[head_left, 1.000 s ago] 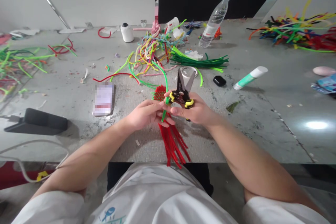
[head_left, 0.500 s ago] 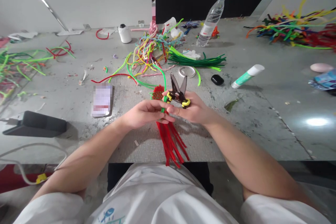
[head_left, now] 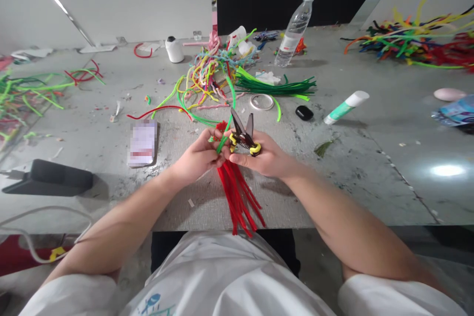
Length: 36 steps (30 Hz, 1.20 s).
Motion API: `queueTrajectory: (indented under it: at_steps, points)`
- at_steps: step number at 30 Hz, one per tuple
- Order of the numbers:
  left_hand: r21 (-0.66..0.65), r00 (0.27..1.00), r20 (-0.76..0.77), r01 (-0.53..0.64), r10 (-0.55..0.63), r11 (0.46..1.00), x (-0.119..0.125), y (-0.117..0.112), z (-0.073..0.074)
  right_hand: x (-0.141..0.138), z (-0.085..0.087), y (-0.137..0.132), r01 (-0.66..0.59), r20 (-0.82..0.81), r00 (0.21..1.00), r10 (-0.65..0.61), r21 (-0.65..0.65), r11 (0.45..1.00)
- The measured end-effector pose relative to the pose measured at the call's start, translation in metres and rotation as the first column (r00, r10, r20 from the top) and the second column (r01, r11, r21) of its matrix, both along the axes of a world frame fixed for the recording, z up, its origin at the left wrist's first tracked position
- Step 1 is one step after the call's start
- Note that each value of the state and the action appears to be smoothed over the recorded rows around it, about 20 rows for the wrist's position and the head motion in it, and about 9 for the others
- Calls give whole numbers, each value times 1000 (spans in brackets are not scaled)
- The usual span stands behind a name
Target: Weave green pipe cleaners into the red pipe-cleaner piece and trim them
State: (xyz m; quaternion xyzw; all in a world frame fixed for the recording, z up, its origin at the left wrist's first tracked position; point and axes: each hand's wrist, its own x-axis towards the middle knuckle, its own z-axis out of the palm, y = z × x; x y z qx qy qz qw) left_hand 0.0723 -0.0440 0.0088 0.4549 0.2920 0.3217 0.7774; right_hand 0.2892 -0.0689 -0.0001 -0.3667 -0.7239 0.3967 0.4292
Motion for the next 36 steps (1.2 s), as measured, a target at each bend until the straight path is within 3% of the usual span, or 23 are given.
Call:
queueTrajectory:
  at_steps: [11,17,25,30,36]
  points:
    - [-128,977,-116,-191,177,973,3,6,-4,-8,-2,-5,133,2,991,-133,-17,991]
    - [-110,990,-35,-136,133,985,4,6,-8,-6,-4,-5,141,7,990,-141,-13,990]
    - [-212,999,-39,-42,34,976,6,6,-21,-6,-1,-8,173,81,981,-178,64,983]
    - [-176,998,-62,-18,7,984,6,2,-16,-9,0,-8,135,101,985,-139,45,990]
    - [-178,998,-46,-59,52,982,8,2,-8,-8,1,-9,180,92,978,-189,95,979]
